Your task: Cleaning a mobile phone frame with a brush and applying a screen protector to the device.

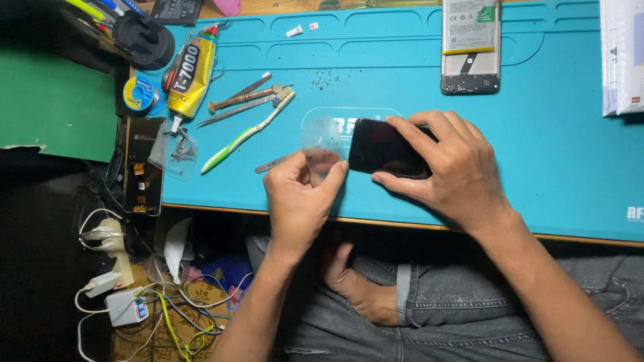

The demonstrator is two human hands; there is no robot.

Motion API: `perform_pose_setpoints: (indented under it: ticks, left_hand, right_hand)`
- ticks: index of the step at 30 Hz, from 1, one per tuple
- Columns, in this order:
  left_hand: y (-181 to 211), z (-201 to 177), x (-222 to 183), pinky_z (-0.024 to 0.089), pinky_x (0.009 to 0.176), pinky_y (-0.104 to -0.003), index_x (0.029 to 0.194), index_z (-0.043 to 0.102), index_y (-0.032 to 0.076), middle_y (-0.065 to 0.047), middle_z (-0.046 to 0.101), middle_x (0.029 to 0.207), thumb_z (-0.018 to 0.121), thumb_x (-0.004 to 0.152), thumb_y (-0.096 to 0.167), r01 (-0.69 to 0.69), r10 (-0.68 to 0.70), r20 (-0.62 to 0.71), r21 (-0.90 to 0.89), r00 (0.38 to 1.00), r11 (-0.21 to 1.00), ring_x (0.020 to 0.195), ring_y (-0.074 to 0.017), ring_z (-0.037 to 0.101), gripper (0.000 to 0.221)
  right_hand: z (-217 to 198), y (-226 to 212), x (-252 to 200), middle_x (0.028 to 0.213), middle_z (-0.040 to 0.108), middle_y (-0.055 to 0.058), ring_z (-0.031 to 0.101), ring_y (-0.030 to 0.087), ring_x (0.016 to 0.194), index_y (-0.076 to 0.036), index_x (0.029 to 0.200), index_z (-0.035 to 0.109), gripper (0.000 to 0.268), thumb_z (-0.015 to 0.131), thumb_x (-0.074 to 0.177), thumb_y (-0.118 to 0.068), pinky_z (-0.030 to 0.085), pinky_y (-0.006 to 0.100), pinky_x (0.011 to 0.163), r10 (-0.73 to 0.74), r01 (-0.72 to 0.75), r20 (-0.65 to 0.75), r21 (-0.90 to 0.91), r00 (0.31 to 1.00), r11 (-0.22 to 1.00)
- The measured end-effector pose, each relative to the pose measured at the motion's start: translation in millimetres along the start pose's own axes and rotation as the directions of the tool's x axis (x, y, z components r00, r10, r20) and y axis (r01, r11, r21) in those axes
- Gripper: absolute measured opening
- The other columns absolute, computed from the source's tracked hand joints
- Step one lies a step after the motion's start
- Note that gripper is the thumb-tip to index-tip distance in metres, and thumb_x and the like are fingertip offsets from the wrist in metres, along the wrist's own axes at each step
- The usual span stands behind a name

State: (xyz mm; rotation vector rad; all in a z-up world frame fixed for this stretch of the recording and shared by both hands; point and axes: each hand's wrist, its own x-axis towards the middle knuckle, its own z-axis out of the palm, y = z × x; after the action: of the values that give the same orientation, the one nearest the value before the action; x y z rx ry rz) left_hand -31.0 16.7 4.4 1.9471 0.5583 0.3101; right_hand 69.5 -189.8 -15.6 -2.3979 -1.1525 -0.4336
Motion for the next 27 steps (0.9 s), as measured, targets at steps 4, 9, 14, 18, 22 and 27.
perform_pose_setpoints:
  ticks: [4, 9, 14, 18, 22, 27]
  left_hand:
    - [2.1, 1.2, -1.2, 0.036, 0.051, -0.022, 0.095, 0.085, 0.007, 0.005, 0.074, 0.073, 0.085, 0.090, 0.016, -0.007, 0.007, -0.016, 0.012, 1.000, 1.000, 0.054, -0.0011, 0.040, 0.010]
    - [4.7, 3.5, -1.1, 0.032, 0.051, -0.024, 0.089, 0.084, 0.011, 0.009, 0.063, 0.064, 0.083, 0.091, 0.016, 0.013, -0.012, -0.021, 0.033, 1.000, 0.999, 0.055, -0.0016, 0.036, 0.005]
    - [2.1, 4.6, 1.0, 0.035, 0.053, -0.024, 0.089, 0.084, 0.009, 0.008, 0.058, 0.063, 0.084, 0.092, 0.015, 0.016, -0.016, -0.016, 0.014, 1.000, 1.000, 0.058, -0.0024, 0.038, 0.007]
    - [-2.6, 7.8, 2.9, 0.040, 0.054, -0.023, 0.089, 0.084, 0.007, 0.006, 0.068, 0.068, 0.084, 0.091, 0.014, 0.011, -0.012, -0.030, -0.004, 0.999, 1.000, 0.059, -0.0014, 0.044, 0.007]
    - [-1.9, 8.8, 5.1, 0.049, 0.060, -0.022, 0.092, 0.083, 0.005, 0.000, 0.079, 0.079, 0.084, 0.091, 0.013, 0.045, -0.046, -0.006, -0.062, 0.999, 0.997, 0.065, -0.0026, 0.059, 0.008]
    - [-1.7, 10.1, 7.1, 0.062, 0.073, -0.024, 0.092, 0.082, 0.003, -0.006, 0.083, 0.084, 0.083, 0.090, 0.010, 0.104, -0.103, 0.011, -0.128, 0.995, 0.986, 0.077, -0.0095, 0.076, 0.007]
  right_hand:
    - [0.3, 0.6, 0.7, 0.116, 0.071, 0.007, 0.065, 0.027, 0.094, -0.010, 0.138, 0.076, 0.068, 0.090, 0.093, -0.059, 0.053, 0.041, 0.076, -0.002, 0.002, 0.001, 0.001, 1.000, 1.000]
    - [1.3, 2.8, -0.1, 0.116, 0.070, 0.007, 0.064, 0.027, 0.094, -0.011, 0.140, 0.076, 0.068, 0.089, 0.094, -0.060, 0.052, 0.040, 0.075, -0.017, 0.017, 0.007, -0.006, 1.000, 1.000]
    - [2.3, 4.9, -0.2, 0.117, 0.070, 0.007, 0.064, 0.026, 0.094, -0.011, 0.138, 0.077, 0.067, 0.089, 0.094, -0.060, 0.052, 0.040, 0.075, -0.021, 0.021, 0.003, 0.000, 1.000, 1.000]
    - [2.6, 6.1, -0.8, 0.117, 0.070, 0.007, 0.064, 0.026, 0.095, -0.011, 0.139, 0.077, 0.068, 0.088, 0.094, -0.060, 0.053, 0.040, 0.075, -0.025, 0.025, 0.006, 0.004, 1.000, 1.000]
    - [1.6, 6.1, 0.0, 0.116, 0.069, 0.006, 0.063, 0.025, 0.094, -0.011, 0.138, 0.077, 0.067, 0.089, 0.094, -0.059, 0.053, 0.039, 0.075, -0.029, 0.029, 0.002, 0.004, 1.000, 1.000]
    - [1.8, 5.9, -0.4, 0.116, 0.069, 0.006, 0.064, 0.025, 0.096, -0.010, 0.138, 0.077, 0.066, 0.089, 0.094, -0.058, 0.055, 0.039, 0.076, -0.034, 0.034, -0.003, 0.004, 0.999, 0.999]
